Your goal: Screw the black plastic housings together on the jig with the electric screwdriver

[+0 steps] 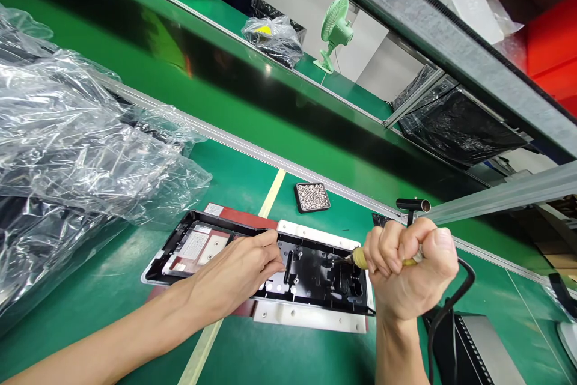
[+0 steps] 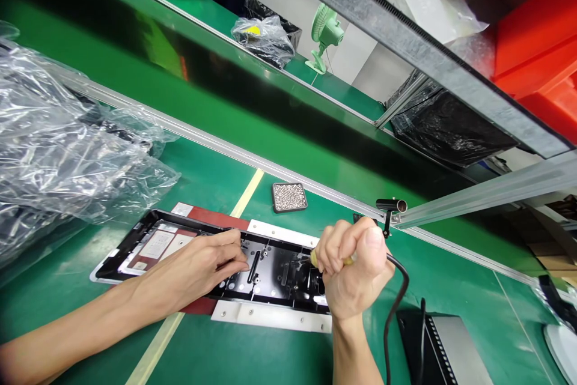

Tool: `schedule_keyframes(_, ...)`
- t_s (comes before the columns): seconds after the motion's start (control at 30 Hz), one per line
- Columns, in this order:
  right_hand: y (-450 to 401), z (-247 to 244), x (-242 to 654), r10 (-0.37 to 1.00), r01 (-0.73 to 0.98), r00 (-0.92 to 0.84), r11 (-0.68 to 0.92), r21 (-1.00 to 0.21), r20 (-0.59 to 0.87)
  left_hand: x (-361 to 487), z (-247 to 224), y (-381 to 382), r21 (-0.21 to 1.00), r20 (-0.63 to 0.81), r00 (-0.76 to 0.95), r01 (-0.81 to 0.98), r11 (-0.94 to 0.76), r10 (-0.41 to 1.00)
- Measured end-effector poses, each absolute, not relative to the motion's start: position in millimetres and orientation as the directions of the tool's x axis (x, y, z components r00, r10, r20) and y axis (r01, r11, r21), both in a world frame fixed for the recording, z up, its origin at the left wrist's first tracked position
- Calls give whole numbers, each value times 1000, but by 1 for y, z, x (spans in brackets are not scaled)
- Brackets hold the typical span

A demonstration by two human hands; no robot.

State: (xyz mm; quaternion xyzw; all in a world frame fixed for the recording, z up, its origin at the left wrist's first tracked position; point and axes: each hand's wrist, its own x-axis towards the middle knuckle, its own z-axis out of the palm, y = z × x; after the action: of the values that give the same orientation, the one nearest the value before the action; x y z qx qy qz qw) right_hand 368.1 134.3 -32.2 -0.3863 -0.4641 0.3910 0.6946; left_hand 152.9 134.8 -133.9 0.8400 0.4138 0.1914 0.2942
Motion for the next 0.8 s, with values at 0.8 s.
schedule_keyframes(0.8,134,-30,372,916,-162,195,381,-910,349,153,-137,132,666,31,577,597,-447,816)
